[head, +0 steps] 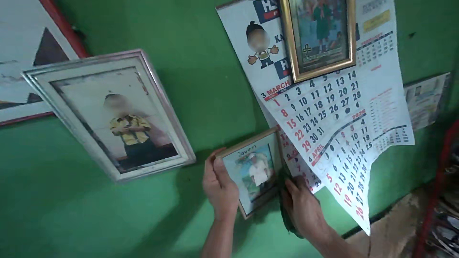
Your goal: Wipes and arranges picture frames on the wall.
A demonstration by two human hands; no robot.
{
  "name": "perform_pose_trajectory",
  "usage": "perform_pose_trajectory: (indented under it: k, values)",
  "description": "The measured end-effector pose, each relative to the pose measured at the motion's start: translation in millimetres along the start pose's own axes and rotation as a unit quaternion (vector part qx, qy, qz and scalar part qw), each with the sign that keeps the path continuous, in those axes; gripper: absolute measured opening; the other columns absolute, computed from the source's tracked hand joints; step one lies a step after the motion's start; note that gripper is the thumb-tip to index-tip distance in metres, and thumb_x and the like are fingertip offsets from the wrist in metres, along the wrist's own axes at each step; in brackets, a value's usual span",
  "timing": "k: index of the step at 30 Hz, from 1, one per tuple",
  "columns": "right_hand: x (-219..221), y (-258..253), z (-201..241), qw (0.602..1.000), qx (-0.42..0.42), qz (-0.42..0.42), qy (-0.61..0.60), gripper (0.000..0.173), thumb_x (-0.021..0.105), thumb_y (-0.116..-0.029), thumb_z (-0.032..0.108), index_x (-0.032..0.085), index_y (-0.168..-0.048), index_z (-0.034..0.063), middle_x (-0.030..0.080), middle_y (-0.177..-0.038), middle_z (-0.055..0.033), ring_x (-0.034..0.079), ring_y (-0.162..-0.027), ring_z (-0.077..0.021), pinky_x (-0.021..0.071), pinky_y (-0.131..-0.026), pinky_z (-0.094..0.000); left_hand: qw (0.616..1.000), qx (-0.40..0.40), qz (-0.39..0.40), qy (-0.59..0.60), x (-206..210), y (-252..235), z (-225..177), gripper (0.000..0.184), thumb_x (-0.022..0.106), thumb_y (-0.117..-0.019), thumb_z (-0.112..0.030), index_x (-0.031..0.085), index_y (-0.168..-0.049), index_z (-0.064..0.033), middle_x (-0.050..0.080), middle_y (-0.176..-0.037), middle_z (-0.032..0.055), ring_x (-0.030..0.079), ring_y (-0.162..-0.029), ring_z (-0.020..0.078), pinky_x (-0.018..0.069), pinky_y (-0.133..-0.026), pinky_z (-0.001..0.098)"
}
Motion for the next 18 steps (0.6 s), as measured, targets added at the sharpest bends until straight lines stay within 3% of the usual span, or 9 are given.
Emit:
perform_pose_trajectory:
  k: [9, 15, 18]
  values:
    - [20.2, 23.6, -11.2, 0.978, 0.118, 0.104, -0.135, 0.049, 0.051, -0.1050, 0.022, 0.049, -0.149, 0.0001, 0.052, -0.143, -0.0274, 0.063, -0.119, -0.0367, 0.0526, -0.100, -0.0449, 1.000, 0.006, -0.012, 0.010, -3.9, 2.0, 3.2, 0.042, 0.034, -0.1119, -0.026, 0.058, -0.128, 0.0043, 0.066, -0.111, 0.0026, 0.062, -0.095, -0.0077, 0.0514, -0.086, 0.0139]
    - [34.1, 29.2, -2.0, 0.986, 0.110, 0.075, -0.097, 0.052, 0.055, -0.1025, 0.024, 0.050, -0.147, -0.0016, 0.056, -0.138, -0.0247, 0.068, -0.108, -0.0352, 0.0570, -0.091, -0.0444, 0.999, 0.034, 0.023, 0.014, -8.3, -4.3, 7.4, 0.043, 0.033, -0.1124, -0.027, 0.056, -0.129, 0.0047, 0.065, -0.113, 0.0045, 0.062, -0.097, -0.0050, 0.0510, -0.087, 0.0161]
    - [42.6, 33.5, -11.8, 0.998, 0.022, -0.028, -0.053, 0.047, 0.063, -0.0964, 0.020, 0.060, -0.135, -0.0067, 0.064, -0.121, -0.0269, 0.072, -0.093, -0.0368, 0.0605, -0.077, -0.0454, 0.998, 0.048, 0.040, 0.022, -9.0, -6.3, 6.0, 0.043, 0.032, -0.1127, -0.029, 0.057, -0.129, 0.0033, 0.065, -0.114, 0.0027, 0.062, -0.099, -0.0052, 0.0518, -0.089, 0.0164]
Point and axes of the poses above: each hand's wrist, its own y-axis away from the middle knuckle, its own x-axis out of the palm, z = x × y, the point moved 3 cm from there along -y, towards the middle knuckle
